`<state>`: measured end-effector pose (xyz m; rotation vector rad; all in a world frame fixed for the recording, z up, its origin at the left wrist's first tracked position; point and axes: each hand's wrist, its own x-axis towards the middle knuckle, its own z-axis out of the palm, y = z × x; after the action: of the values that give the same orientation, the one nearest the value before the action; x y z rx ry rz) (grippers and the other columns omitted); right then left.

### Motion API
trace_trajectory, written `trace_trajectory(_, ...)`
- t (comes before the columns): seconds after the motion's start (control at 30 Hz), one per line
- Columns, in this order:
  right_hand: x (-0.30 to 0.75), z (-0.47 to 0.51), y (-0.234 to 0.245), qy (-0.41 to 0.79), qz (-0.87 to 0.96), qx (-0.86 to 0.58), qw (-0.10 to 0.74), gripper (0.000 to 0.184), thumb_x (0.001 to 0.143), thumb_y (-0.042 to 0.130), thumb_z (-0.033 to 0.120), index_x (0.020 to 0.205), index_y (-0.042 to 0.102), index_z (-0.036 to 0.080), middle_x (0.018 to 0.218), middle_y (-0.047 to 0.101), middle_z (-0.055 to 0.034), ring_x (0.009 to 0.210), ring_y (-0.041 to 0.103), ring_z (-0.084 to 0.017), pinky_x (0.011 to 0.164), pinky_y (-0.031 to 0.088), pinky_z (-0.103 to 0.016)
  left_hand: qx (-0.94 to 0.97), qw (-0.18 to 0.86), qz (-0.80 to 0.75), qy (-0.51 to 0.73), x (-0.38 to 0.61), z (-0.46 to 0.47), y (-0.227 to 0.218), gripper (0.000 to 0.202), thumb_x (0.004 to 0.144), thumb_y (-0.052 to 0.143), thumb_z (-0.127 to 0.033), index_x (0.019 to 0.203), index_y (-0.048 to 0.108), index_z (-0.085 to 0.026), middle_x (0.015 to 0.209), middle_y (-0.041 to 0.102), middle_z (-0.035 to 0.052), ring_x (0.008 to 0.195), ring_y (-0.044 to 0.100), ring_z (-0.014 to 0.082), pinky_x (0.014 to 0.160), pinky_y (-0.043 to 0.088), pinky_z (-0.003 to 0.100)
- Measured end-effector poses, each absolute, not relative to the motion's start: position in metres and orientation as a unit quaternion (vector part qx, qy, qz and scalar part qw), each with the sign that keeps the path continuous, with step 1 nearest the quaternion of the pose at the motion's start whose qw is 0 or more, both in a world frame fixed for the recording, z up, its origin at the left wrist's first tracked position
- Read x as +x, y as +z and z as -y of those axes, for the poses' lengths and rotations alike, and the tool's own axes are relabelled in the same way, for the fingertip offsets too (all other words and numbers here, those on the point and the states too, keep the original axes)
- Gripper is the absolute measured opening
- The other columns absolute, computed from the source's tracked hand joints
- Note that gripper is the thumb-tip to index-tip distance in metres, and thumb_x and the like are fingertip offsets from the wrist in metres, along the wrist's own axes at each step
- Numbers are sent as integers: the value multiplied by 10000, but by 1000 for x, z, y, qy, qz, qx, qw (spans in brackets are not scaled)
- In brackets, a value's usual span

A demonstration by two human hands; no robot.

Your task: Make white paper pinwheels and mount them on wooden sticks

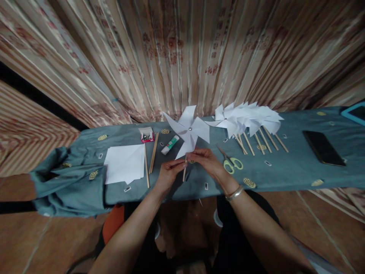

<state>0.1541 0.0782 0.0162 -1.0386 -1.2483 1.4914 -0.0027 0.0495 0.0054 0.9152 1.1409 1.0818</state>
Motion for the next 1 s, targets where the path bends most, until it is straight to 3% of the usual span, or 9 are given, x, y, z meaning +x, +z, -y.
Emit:
trace_trajectory(0.2,154,-77,17,517,563,-450,461,351,691,757,489,510,649,208,624,587,12,646,542,-139,641,415,-288,385,614,-486,487,3,-54,2,282,564,839,-338,796,791,-185,837,777,67,872,700,243,948,484,401)
trace_trajectory(0.47,159,-76,7,485,526,-498,489,230,633,808,413,632,700,209,811,688,-32,850,620,-197,779,464,-325,365,632,-480,487,9,-58,3,264,589,833,-327,810,793,-189,847,778,65,865,700,227,941,483,378)
trace_trajectory(0.6,159,-78,0,510,506,-475,508,218,634,809,395,706,729,205,777,678,-14,787,614,-174,751,478,-313,362,637,-477,485,13,-60,-1,305,570,840,-346,818,792,-176,820,775,69,818,692,220,884,494,364)
trace_trajectory(0.8,160,-78,0,535,481,-458,523,208,634,799,386,668,720,197,765,640,3,712,593,-141,679,481,-280,354,638,-479,489,21,-60,-6,323,555,840,-375,802,794,-172,758,762,61,701,642,169,732,483,292)
trace_trajectory(1.0,183,-84,10,440,549,-510,494,185,686,739,364,617,696,198,753,658,-13,765,607,-174,755,476,-313,365,630,-493,476,18,-57,1,367,571,825,-435,817,793,-164,849,769,97,719,638,174,666,461,271)
